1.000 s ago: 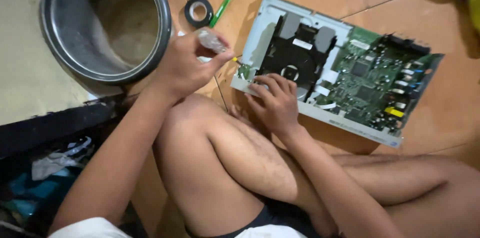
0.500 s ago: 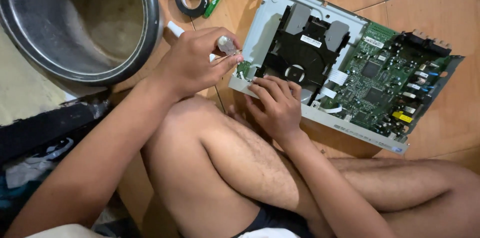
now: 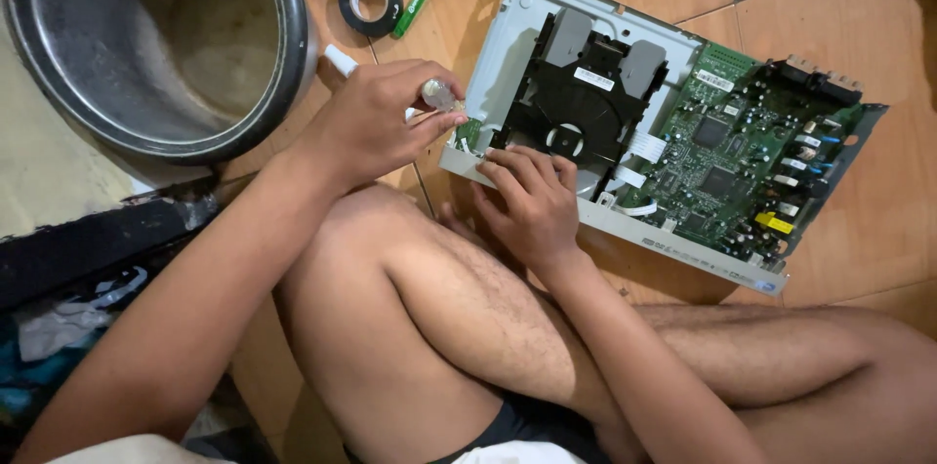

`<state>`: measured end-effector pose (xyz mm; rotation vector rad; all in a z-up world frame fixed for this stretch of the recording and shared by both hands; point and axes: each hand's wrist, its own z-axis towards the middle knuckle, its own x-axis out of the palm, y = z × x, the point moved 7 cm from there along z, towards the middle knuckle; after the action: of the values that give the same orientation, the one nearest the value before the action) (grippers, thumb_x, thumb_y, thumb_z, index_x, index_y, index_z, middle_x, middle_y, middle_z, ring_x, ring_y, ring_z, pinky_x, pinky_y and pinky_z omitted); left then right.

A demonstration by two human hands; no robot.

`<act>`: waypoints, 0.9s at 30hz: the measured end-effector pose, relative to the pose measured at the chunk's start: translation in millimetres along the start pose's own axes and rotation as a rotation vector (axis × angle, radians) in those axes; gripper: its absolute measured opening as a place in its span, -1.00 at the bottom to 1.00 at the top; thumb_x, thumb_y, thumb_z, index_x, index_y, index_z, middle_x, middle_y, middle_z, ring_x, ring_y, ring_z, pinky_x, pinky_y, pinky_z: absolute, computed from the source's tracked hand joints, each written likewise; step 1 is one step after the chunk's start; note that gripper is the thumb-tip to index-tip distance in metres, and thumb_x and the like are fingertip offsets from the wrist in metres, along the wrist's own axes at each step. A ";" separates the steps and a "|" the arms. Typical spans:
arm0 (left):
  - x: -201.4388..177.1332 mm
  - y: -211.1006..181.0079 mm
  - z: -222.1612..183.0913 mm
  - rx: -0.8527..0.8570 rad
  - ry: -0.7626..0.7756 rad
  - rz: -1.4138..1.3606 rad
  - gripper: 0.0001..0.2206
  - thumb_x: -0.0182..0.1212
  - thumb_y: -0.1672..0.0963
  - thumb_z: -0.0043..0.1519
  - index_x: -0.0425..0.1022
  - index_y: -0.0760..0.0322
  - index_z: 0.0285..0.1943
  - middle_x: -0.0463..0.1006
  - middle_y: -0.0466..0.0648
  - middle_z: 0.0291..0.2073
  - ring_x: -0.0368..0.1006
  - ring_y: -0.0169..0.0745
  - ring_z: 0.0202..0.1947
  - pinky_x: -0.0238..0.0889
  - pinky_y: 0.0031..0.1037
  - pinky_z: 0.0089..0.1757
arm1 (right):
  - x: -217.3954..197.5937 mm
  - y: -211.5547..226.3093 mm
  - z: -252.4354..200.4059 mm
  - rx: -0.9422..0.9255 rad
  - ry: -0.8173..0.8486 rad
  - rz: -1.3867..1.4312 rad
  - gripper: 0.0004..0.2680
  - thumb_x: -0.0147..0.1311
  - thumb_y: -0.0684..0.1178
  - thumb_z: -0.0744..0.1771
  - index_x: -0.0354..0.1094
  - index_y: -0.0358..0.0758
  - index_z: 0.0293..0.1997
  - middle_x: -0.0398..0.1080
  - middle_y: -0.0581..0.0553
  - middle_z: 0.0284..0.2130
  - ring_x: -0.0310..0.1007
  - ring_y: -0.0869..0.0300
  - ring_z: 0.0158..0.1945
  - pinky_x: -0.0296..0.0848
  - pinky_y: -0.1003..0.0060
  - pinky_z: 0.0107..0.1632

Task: A person is sitting on the floor cleaning the connectors and internal components of an electronic device using a brush and a screwdriver.

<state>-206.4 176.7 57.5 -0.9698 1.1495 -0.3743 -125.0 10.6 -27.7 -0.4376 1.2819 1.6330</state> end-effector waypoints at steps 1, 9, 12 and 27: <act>0.4 -0.4 0.7 -0.002 0.008 0.014 -0.83 0.39 0.29 0.22 0.55 0.41 -0.05 0.59 0.17 -0.38 0.60 0.06 -0.30 0.54 -0.35 -0.26 | -0.5 0.1 0.7 0.001 0.003 0.012 -0.85 0.36 0.03 0.31 0.56 -0.02 -0.08 0.54 -0.06 -0.13 0.48 0.07 0.07 0.25 0.08 0.17; 7.2 -20.5 3.6 0.007 0.027 0.097 -0.76 0.37 0.29 0.20 0.51 0.46 0.02 0.61 0.22 -0.38 0.62 0.16 -0.30 0.54 -0.34 -0.24 | -16.9 -19.5 19.3 0.183 -0.037 0.388 -0.91 0.26 -0.06 0.34 0.55 0.05 -0.10 0.56 0.14 -0.19 0.53 0.20 -0.01 0.28 0.32 0.06; 11.8 -19.7 5.1 -0.040 0.089 0.159 -0.82 0.34 0.26 0.21 0.49 0.39 -0.05 0.64 0.16 -0.36 0.63 0.14 -0.31 0.53 -0.25 -0.26 | -52.6 -4.6 54.3 0.245 -0.077 0.713 -0.77 0.13 -0.21 0.39 0.45 -0.12 0.18 0.53 -0.21 -0.01 0.52 0.02 0.01 0.43 0.18 0.01; 31.3 17.2 -14.8 -0.473 -0.127 0.078 -0.91 0.36 0.08 0.13 0.58 -0.03 -0.22 0.62 -0.15 -0.36 0.61 -0.03 -0.17 0.47 -0.32 -0.09 | -67.8 25.4 104.2 -0.008 0.084 0.486 -0.86 0.41 -0.26 0.25 0.58 -0.28 -0.20 0.52 -0.14 -0.34 0.51 0.11 -0.34 0.49 0.24 -0.26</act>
<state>-210.6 157.9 23.9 -1.3339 1.1793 0.0294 -87.0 72.0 76.7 -0.2072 1.5278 2.0380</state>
